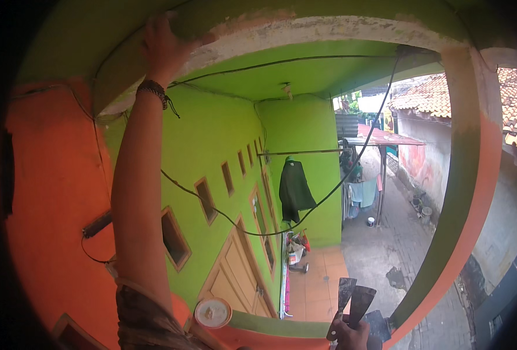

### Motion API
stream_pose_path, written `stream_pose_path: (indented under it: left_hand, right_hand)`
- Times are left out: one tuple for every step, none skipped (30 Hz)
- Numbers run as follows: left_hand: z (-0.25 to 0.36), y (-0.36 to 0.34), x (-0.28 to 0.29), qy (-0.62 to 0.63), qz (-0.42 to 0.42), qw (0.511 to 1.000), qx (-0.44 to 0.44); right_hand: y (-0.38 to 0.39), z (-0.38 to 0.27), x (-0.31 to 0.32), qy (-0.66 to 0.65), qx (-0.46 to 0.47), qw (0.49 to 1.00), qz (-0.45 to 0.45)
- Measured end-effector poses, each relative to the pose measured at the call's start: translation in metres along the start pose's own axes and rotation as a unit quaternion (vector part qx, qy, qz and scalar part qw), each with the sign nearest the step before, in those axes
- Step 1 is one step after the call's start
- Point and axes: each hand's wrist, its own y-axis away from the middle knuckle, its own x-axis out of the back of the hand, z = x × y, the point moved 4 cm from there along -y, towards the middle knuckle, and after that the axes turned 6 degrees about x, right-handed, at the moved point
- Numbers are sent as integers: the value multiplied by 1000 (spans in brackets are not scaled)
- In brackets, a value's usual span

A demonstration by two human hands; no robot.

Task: The person applies plaster to a ceiling arch using a trowel and a smaller hand tool. They repeatedly scoop plaster from a bucket, spread it on the arch, and smooth the surface while working on a ladder.

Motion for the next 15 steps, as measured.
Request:
stream_pose_path:
  left_hand:
    - [0,0,-1,-8,-3,1000,8]
    - [2,-2,1,-15,-5,1000,15]
    - [3,-2,1,-26,-26,999,22]
    - [5,-3,1,-37,-47,998,29]
    - [8,-5,4,-48,-67,996,36]
    - [17,-8,12,-57,-84,993,64]
    - [28,-10,19,-65,-101,989,92]
    - [34,-10,22,-74,-122,982,121]
    - [37,-11,23,-71,-121,983,120]
    - [39,-12,23,-68,-120,983,118]
    - [41,-11,23,-66,-121,984,117]
    - [43,-12,23,-71,-120,983,117]
    - [45,-14,22,-75,-120,983,117]
    - [47,-15,21,-79,-120,983,117]
    - [50,-16,19,-88,-113,983,111]
  right_hand:
    - [1,1,0,-1,-5,1000,1]
    - [1,1,1,-2,-8,1000,3]
    - [1,2,1,-4,-11,1000,5]
    - [1,1,1,0,0,1000,11]
    - [0,0,2,4,12,1000,15]
    - [-4,-3,2,6,29,999,21]
    - [-8,-5,2,7,43,999,21]
    - [-9,-6,3,10,52,998,20]
    - [-10,-8,3,13,62,998,20]
    - [-10,-10,3,24,55,998,23]
    - [-8,-17,2,35,46,998,26]
    - [-6,-22,1,46,38,998,28]
    - [-4,-26,0,39,43,998,29]
    - [-3,-29,-2,32,47,998,31]
    - [-2,-31,-3,26,51,998,33]
